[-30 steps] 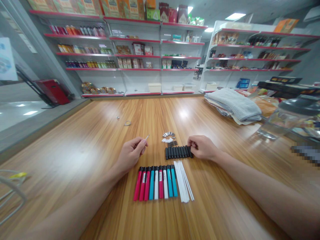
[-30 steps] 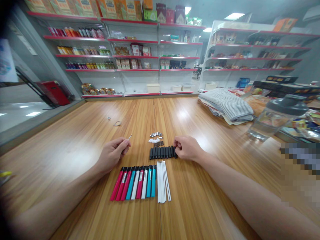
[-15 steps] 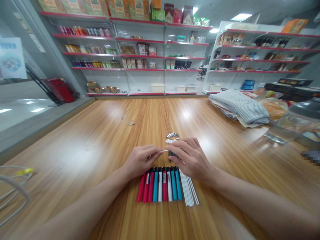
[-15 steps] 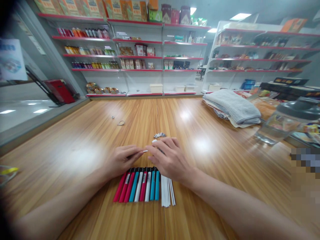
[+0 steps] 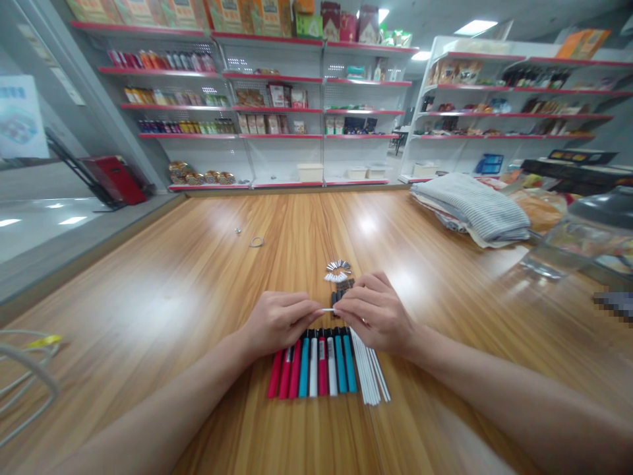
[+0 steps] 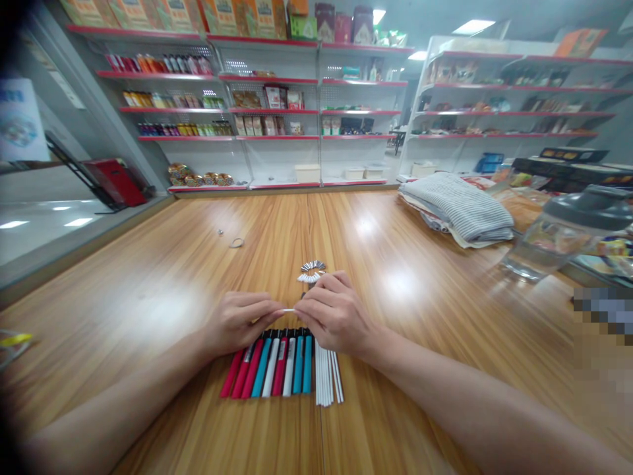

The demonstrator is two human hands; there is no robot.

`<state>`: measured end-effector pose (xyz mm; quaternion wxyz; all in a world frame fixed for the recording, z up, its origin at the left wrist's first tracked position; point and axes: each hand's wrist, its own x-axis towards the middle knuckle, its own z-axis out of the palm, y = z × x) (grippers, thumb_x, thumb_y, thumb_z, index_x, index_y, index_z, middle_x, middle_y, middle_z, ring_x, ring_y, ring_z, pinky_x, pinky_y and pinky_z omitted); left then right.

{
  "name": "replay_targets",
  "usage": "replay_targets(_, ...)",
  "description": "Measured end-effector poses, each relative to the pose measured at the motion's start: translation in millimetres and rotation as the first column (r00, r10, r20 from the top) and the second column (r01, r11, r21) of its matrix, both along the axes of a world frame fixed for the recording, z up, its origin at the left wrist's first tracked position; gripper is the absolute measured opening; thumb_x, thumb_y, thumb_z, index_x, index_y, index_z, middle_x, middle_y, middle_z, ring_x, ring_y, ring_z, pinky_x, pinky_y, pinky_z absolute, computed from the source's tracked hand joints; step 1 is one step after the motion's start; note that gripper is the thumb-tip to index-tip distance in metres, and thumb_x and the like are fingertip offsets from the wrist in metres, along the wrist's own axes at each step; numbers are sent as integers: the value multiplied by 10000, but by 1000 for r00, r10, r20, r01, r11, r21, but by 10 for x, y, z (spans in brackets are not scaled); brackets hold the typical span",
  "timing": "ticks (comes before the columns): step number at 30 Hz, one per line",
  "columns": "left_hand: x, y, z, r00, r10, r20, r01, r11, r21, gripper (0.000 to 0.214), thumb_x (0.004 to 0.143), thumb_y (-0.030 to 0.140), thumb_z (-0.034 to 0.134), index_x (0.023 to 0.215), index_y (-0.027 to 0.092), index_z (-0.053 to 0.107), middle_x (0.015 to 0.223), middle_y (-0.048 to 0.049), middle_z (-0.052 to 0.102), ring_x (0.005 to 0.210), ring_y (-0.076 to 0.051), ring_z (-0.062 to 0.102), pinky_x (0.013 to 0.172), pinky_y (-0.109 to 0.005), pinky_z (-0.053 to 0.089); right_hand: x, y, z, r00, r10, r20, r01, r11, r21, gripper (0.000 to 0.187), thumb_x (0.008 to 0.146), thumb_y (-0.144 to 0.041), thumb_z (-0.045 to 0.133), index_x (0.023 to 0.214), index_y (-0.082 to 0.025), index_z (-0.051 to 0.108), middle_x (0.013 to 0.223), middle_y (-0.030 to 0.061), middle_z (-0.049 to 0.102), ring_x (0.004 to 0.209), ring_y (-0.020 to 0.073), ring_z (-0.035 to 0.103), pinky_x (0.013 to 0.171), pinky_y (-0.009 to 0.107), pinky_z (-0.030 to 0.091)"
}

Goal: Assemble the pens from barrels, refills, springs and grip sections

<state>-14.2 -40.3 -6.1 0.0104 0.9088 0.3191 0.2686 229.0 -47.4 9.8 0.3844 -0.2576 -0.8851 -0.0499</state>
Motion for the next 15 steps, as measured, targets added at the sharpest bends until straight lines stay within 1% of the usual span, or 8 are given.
replay_targets(2,-10,7,-1,1000,-9,20,9,1000,-19,204,895,275,502,950,209,687,735,-54,646,658,-128,580,613,-230,422,10,7,0,1000,7,-16,-7,1000,-3,58,839,-208,601,861,-227,651,809,9,677,778,176,528,786,378,360)
replay_targets(5,-35,31,-3,998,8,57,-5,998,-55,196,888,270,512,933,212,693,740,-58,648,660,-130,577,624,-231,427,23,32,9,999,-2,-49,1,1000,-18,54,839,-193,591,836,-219,638,811,13,678,772,173,539,778,374,365)
replay_targets(7,-45,42,-4,997,24,73,-20,998,-61,188,886,266,517,928,210,692,749,-60,651,664,-129,576,641,-232,432,26,49,21,998,-19,-68,17,999,-38,62,846,-197,578,869,-213,633,843,26,679,799,180,553,784,375,369)
replay_targets(9,-37,40,-2,998,24,60,-22,999,-36,181,887,260,518,928,206,685,748,-56,649,661,-127,572,637,-231,425,20,55,31,998,-23,-64,19,998,-51,113,849,-223,585,951,-207,631,904,42,679,848,194,560,795,378,370)
replay_targets(11,-12,23,3,1000,13,20,-13,1000,9,179,891,259,512,931,200,676,734,-49,640,651,-124,565,609,-231,403,7,47,35,1000,6,-23,-7,999,-44,173,848,-253,602,1013,-209,630,929,43,681,869,197,558,799,375,368)
replay_targets(13,15,1,6,1000,-9,-15,9,999,49,176,894,258,507,933,195,667,721,-42,631,643,-122,554,586,-233,381,-8,32,31,998,50,31,-49,999,-22,159,852,-251,609,1004,-219,641,886,24,685,837,182,551,793,364,363)
replay_targets(15,29,-7,5,999,-31,-18,31,998,55,171,894,253,510,953,194,659,734,-39,631,650,-120,549,591,-234,378,-17,21,23,996,75,57,-75,997,-2,112,858,-221,601,957,-218,654,827,9,683,789,163,541,781,352,359)
